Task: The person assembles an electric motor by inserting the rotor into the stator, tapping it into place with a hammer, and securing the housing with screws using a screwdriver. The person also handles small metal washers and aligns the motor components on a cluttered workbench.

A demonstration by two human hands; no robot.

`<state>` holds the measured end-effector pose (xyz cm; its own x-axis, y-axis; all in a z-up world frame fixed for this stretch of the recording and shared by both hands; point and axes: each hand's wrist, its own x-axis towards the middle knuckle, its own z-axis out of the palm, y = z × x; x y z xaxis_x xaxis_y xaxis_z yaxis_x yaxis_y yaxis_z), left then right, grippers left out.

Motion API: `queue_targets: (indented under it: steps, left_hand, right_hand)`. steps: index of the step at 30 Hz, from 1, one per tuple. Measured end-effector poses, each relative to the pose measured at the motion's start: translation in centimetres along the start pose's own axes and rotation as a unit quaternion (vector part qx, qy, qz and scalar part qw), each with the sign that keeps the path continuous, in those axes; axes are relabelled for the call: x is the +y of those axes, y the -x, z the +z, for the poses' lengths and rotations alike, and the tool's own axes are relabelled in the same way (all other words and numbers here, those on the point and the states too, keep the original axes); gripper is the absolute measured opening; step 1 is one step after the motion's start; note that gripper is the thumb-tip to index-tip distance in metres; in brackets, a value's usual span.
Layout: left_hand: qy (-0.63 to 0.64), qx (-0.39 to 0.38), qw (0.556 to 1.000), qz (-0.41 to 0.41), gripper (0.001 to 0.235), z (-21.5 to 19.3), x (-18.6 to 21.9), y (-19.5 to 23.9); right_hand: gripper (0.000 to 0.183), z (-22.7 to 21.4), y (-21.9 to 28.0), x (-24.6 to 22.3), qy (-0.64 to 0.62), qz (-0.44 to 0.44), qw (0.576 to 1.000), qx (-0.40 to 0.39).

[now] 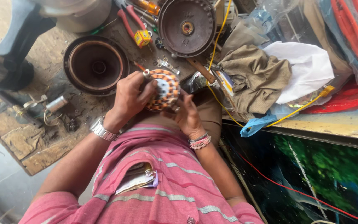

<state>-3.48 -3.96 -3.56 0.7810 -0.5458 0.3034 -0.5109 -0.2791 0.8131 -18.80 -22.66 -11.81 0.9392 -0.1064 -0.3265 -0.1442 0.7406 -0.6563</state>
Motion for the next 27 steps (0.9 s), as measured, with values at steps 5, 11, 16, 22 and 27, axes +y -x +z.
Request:
queue_targets:
  steps: [5,11,16,22,27]
  left_hand:
    - [0.147,-0.047,0.988,-0.024,0.018,0.5,2.7,-0.8]
    - [-0.064,-0.104,0.993,0.004,0.053,-1.1,-1.3,-0.7]
    - [-0.375,-0.073,0.923,0.049,0.064,-1.9,-7.0,0.4]
    - [-0.388,-0.071,0.919,0.018,0.055,-2.9,-10.0,1.2]
    - [-0.412,-0.098,0.906,-0.009,0.049,-3.8,-9.0,-0.1]
  right_hand:
    - [0.107,1.3,0.0,-0.5,-0.198,0.043,0.966,-0.16]
    - [0.11,0.2,0.8,-0.4,-0.283,0.039,0.935,-0.212]
    - [0.112,-1.1,1.1,-0.6,-0.385,0.043,0.891,-0.235]
    - [0.115,-2.6,1.8,-0.9,-0.402,0.011,0.887,-0.228]
    - [0.117,-3.6,1.9,-0.6,-0.397,-0.003,0.89,-0.224]
